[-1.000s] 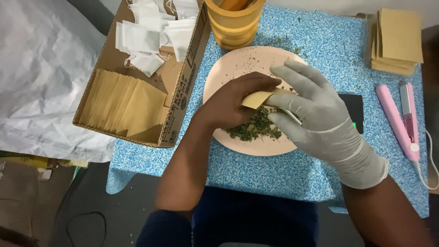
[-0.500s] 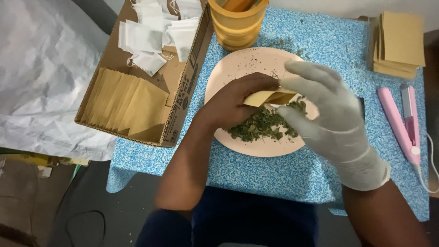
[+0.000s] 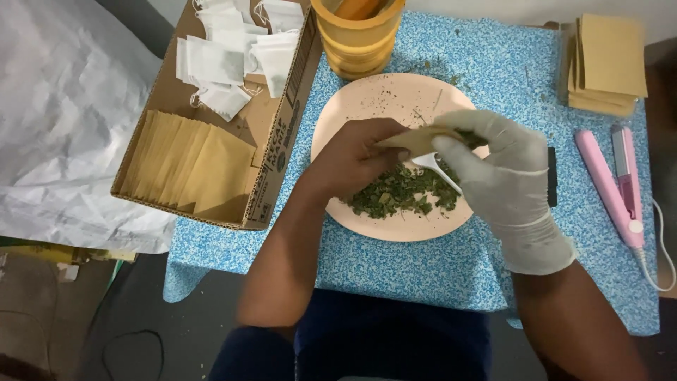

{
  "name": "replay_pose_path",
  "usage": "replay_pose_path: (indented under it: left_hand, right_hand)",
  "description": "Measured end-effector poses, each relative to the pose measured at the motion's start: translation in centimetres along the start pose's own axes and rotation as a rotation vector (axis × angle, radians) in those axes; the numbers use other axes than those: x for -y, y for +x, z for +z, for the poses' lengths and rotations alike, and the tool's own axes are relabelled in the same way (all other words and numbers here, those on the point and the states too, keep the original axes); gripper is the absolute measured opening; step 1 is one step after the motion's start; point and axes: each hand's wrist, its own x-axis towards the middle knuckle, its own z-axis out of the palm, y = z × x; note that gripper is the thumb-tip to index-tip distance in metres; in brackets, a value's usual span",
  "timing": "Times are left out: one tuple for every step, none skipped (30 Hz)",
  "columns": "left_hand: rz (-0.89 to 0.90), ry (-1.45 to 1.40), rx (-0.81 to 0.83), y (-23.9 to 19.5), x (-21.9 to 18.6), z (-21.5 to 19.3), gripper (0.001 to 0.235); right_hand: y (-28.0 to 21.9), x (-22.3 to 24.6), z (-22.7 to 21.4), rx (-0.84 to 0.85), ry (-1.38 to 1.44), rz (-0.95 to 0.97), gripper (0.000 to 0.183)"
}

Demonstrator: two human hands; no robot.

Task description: Sealing small paper pouches filled with tea leaves using a handheld heat sealer.

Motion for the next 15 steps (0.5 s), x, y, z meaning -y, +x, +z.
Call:
replay_pose_path:
  left_hand:
    - [0.0, 0.0, 0.0, 0.0, 0.0, 0.0, 0.011]
    - [-0.062, -0.013, -0.015, 0.0, -0.1, 0.1, 0.02]
    - [-0.122, -0.025, -0.027, 0.0, -0.1, 0.1, 0.029]
    - [-0.121, -0.024, -0.027, 0.0, 0.2, 0.1, 0.029]
    - [-0.145, -0.127, -0.026, 0.0, 0.4, 0.2, 0.034]
    - [-0.17, -0.23, -0.025, 0.0, 0.7, 0.2, 0.041]
    - [-0.169, -0.23, -0.023, 0.0, 0.4, 0.2, 0.041]
    - [-0.22, -0.265, -0.016, 0.0, 0.0, 0.1, 0.044]
    - [-0.27, -0.299, -0.011, -0.1, -0.3, 0.1, 0.047]
    - [-0.27, -0.299, -0.009, 0.0, -0.2, 0.1, 0.047]
    - [-0.266, -0.292, -0.034, 0.0, 0.0, 0.1, 0.04]
    - [-0.261, -0.284, -0.058, 0.0, 0.1, 0.0, 0.034]
    - [-0.261, -0.283, -0.059, 0.1, 0.2, 0.1, 0.034]
    - [-0.266, -0.24, -0.083, 0.2, 0.3, 0.1, 0.033]
    - [-0.271, -0.198, -0.106, 0.2, 0.4, 0.2, 0.032]
  right_hand:
    - [-0.1, -0.5, 0.2, 0.0, 0.001, 0.0, 0.02]
    - [-0.2, -1.0, 0.3, -0.035, 0.049, 0.029, 0.025]
    - [-0.4, -1.5, 0.5, -0.072, 0.098, 0.058, 0.032]
    - [-0.5, -1.7, 0.7, -0.074, 0.098, 0.057, 0.032]
    - [-0.7, -2.0, 0.9, -0.112, 0.117, 0.04, 0.031]
    - [-0.8, -2.2, 1.2, -0.151, 0.137, 0.023, 0.03]
    - [-0.9, -2.6, 1.4, -0.153, 0.136, 0.024, 0.03]
    - [-0.9, -2.9, 1.6, -0.185, 0.153, 0.035, 0.031]
    - [-1.0, -3.3, 1.8, -0.215, 0.171, 0.045, 0.033]
    - [-0.9, -3.1, 1.9, -0.217, 0.17, 0.046, 0.033]
    - [-0.9, -3.0, 1.9, -0.209, 0.203, 0.07, 0.036]
    - [-0.8, -2.9, 2.0, -0.201, 0.235, 0.094, 0.04]
    - [-0.7, -3.1, 2.1, -0.201, 0.237, 0.093, 0.04]
    - [-0.7, -3.2, 2.3, -0.2, 0.298, 0.097, 0.042]
    - [-0.7, -3.4, 2.3, -0.198, 0.359, 0.102, 0.044]
